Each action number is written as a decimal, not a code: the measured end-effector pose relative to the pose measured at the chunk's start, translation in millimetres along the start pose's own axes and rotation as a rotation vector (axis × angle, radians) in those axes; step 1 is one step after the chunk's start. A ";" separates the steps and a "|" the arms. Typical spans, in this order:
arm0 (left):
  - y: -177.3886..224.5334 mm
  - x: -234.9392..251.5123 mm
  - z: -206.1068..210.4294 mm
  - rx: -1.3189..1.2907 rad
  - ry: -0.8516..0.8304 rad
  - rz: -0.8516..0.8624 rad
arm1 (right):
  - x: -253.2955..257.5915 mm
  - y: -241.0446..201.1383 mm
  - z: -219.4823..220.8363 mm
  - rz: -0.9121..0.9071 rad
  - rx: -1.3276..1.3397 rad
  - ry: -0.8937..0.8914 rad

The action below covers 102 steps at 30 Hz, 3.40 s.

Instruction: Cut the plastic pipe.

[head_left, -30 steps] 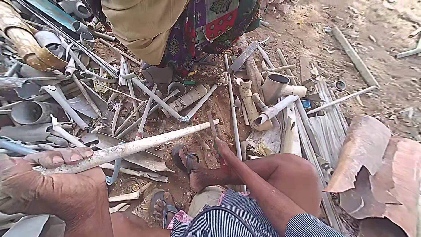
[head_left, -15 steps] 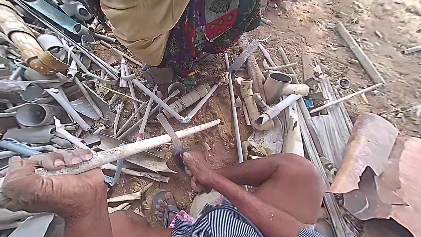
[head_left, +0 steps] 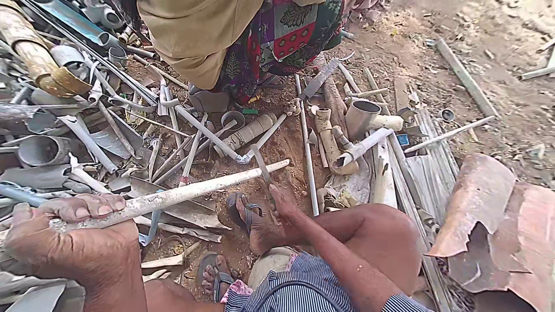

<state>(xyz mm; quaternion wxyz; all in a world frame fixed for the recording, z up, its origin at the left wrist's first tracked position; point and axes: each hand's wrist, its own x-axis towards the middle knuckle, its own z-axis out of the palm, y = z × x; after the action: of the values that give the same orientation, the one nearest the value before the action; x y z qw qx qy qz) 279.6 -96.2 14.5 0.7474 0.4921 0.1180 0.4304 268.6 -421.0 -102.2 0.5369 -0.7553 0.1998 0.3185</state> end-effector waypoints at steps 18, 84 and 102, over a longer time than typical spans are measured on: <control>-12.2 8.2 -19.0 -0.267 -0.194 -0.059 | 4.7 15.7 -5.1 0.239 0.197 0.046; 36.7 -57.0 26.4 -0.350 -0.480 0.117 | -51.4 29.2 -20.1 -0.196 -0.281 0.088; 49.0 -67.5 37.7 -0.308 -0.581 0.137 | -111.8 -33.8 2.6 -0.463 -0.382 -0.053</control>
<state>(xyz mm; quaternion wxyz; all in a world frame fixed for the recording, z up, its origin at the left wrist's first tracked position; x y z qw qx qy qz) 235.8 -164.3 57.2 0.7846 0.4825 -0.1999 0.3342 209.4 -411.4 -1.9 0.4484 -0.8595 -0.0554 0.2391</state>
